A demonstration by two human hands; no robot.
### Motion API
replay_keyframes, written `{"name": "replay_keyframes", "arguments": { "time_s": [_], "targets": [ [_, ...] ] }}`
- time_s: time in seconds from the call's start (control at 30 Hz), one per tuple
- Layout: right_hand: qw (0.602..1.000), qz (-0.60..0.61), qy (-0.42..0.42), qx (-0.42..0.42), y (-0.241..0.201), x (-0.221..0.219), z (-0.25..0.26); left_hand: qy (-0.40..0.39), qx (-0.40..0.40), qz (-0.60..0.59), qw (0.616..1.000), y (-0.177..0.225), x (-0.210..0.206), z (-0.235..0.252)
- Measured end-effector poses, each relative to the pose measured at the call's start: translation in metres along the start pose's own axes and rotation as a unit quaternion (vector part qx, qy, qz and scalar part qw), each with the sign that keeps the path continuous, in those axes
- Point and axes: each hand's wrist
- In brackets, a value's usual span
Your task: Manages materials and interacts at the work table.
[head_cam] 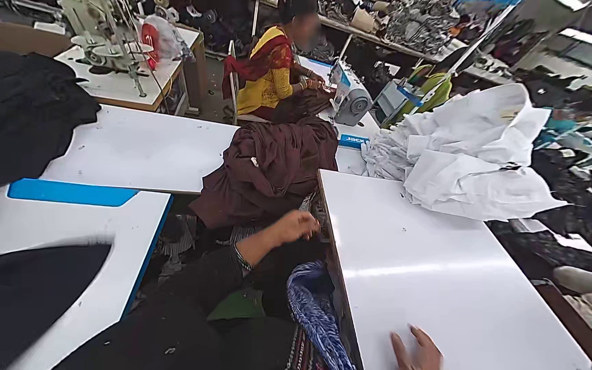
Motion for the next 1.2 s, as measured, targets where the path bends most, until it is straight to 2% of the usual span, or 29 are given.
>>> {"name": "replay_keyframes", "arguments": {
  "time_s": [0.03,0.1,0.17,0.2,0.27,0.4,0.57,0.63,0.67,0.7,0.73,0.77,0.83,0.9,1.03,1.2],
  "targets": [
    [0.999,-0.017,-0.033,0.027,-0.010,-0.011,0.012,0.074,0.029,-0.109,0.991,0.005,0.007,0.002],
    [0.995,-0.056,-0.053,0.070,-0.027,-0.035,0.036,0.204,0.062,-0.324,0.922,0.021,0.025,0.011],
    [0.992,-0.062,-0.051,0.093,-0.041,-0.053,0.057,0.286,0.047,-0.430,0.855,0.030,0.039,0.025],
    [0.993,-0.056,-0.054,0.094,-0.046,-0.057,0.064,0.297,0.036,-0.443,0.845,0.033,0.040,0.035],
    [0.994,-0.041,-0.053,0.089,-0.049,-0.058,0.071,0.265,0.029,-0.432,0.862,0.042,0.028,0.058],
    [0.994,-0.004,-0.055,0.095,-0.041,-0.054,0.068,0.127,0.061,-0.390,0.910,0.060,-0.026,0.094],
    [0.994,0.008,-0.053,0.092,-0.043,-0.053,0.066,0.023,0.098,-0.360,0.928,0.067,-0.080,0.123],
    [0.994,0.014,-0.043,0.095,-0.043,-0.053,0.065,0.006,0.067,-0.253,0.965,0.061,-0.092,0.134],
    [0.994,0.016,-0.041,0.097,-0.042,-0.052,0.064,-0.001,0.031,-0.126,0.992,0.050,-0.095,0.141],
    [0.994,0.019,-0.043,0.098,-0.042,-0.052,0.063,-0.008,-0.003,0.041,0.999,0.034,-0.096,0.148],
    [0.994,0.020,-0.045,0.100,-0.041,-0.052,0.063,-0.027,-0.015,0.207,0.978,0.015,-0.097,0.152],
    [0.993,0.020,-0.047,0.106,-0.041,-0.052,0.064,-0.049,-0.017,0.335,0.941,-0.005,-0.098,0.153],
    [0.992,0.023,-0.060,0.112,-0.041,-0.049,0.065,-0.076,-0.023,0.478,0.875,-0.035,-0.101,0.149],
    [0.991,0.028,-0.073,0.109,-0.042,-0.048,0.066,-0.082,-0.023,0.504,0.860,-0.042,-0.103,0.147],
    [0.990,0.025,-0.092,0.100,-0.040,-0.047,0.068,-0.087,-0.027,0.496,0.863,-0.043,-0.100,0.145],
    [0.992,0.032,-0.077,0.098,-0.042,-0.045,0.067,-0.107,-0.018,0.501,0.859,-0.038,-0.099,0.145]
  ]
}}
Point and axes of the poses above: each hand's wrist, its own z-axis towards the middle knuckle, its own x-axis out of the back of the hand, y = z × x, and after that the axes turned 8 degrees about -y, right-handed
